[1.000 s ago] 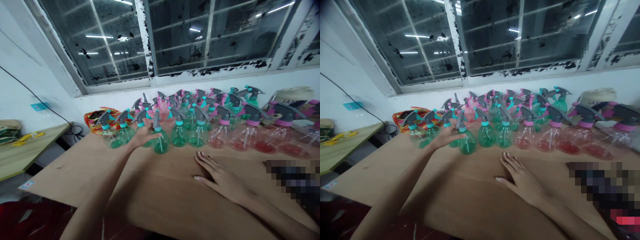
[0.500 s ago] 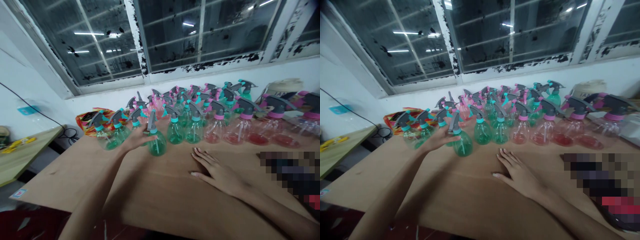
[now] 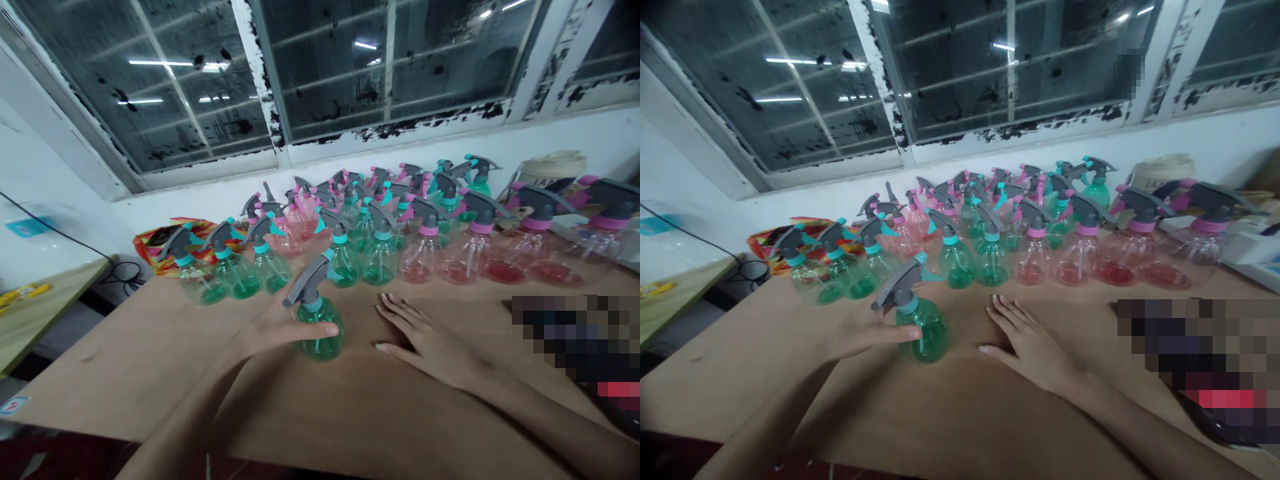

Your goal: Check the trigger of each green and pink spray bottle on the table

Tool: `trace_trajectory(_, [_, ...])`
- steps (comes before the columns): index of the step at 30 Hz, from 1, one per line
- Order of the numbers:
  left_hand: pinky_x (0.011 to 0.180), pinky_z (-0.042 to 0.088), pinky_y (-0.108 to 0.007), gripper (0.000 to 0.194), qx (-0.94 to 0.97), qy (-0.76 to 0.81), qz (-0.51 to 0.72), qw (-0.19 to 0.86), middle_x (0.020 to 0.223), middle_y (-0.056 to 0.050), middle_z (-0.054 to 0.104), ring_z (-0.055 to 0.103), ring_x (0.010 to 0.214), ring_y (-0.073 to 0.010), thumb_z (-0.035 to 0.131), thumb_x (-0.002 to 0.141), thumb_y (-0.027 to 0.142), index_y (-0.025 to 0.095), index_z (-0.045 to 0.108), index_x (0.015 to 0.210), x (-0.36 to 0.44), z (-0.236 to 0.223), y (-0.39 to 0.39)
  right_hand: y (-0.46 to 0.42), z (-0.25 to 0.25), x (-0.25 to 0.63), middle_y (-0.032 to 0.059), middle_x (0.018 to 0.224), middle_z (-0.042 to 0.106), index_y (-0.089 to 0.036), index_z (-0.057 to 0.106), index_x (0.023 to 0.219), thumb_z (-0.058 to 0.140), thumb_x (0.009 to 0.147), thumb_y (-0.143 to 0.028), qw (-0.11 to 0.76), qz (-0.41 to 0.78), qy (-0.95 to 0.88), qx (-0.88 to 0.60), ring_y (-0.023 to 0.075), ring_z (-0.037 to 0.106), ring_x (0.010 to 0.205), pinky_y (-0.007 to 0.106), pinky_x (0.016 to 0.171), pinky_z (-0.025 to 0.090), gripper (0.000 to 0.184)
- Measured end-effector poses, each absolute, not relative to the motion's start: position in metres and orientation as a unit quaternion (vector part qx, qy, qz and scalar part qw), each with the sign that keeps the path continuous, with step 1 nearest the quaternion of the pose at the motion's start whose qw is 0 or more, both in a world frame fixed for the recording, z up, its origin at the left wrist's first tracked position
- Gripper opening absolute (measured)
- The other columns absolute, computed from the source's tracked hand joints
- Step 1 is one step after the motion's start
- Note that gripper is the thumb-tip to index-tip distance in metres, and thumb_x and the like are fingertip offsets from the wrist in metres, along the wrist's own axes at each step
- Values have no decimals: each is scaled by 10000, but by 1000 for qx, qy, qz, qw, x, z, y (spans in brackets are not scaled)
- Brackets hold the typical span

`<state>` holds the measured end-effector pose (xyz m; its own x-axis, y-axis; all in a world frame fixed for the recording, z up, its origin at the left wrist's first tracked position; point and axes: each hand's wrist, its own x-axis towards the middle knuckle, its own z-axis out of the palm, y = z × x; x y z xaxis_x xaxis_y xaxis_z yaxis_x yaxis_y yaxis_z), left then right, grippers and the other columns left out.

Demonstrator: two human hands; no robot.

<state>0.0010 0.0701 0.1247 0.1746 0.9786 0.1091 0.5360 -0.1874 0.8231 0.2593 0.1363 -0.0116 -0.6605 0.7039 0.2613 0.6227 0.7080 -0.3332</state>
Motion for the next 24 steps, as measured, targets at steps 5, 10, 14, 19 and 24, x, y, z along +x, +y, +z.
trace_trajectory(5, [1093, 332, -487, 791, 687, 498, 374, 375, 1400, -58, 469, 422, 1298, -299, 752, 600, 276, 318, 435, 1323, 13, 126, 79, 136, -11, 258, 64, 1506, 277, -189, 342, 1422, 390, 854, -631, 182, 108, -903, -373, 237, 230, 1385, 446, 1130, 231, 721])
trace_trajectory(10, [969, 470, -467, 475, 672, 496, 402, 375, 1278, -53, 590, 561, 1163, -286, 683, 685, 273, 299, 583, 1149, 20, 116, 89, 134, -8, 258, 60, 1502, 290, -198, 344, 1421, 394, 859, -618, 179, 109, -903, -374, 238, 237, 1383, 450, 1131, 229, 703])
trace_trajectory(14, [928, 505, -440, 318, 665, 509, 426, 340, 1169, -30, 662, 618, 1082, -269, 575, 744, 208, 284, 645, 1045, 27, 107, 100, 134, -7, 258, 51, 1504, 287, -209, 345, 1421, 401, 864, -604, 173, 106, -906, -372, 237, 236, 1383, 447, 1134, 225, 685])
trace_trajectory(19, [968, 477, -439, 428, 689, 501, 411, 324, 1095, -2, 697, 604, 1101, -271, 503, 707, 135, 292, 650, 1077, 38, 109, 113, 134, -7, 258, 62, 1503, 282, -208, 330, 1426, 410, 865, -598, 170, 112, -905, -374, 243, 237, 1381, 459, 1130, 231, 688])
trace_trajectory(24, [908, 505, -382, 439, 691, 500, 391, 345, 1064, 3, 710, 622, 1070, -246, 500, 708, 110, 289, 660, 1076, 41, 114, 117, 134, -5, 258, 77, 1499, 290, -199, 333, 1424, 431, 864, -581, 167, 122, -904, -374, 251, 250, 1376, 473, 1118, 257, 685])
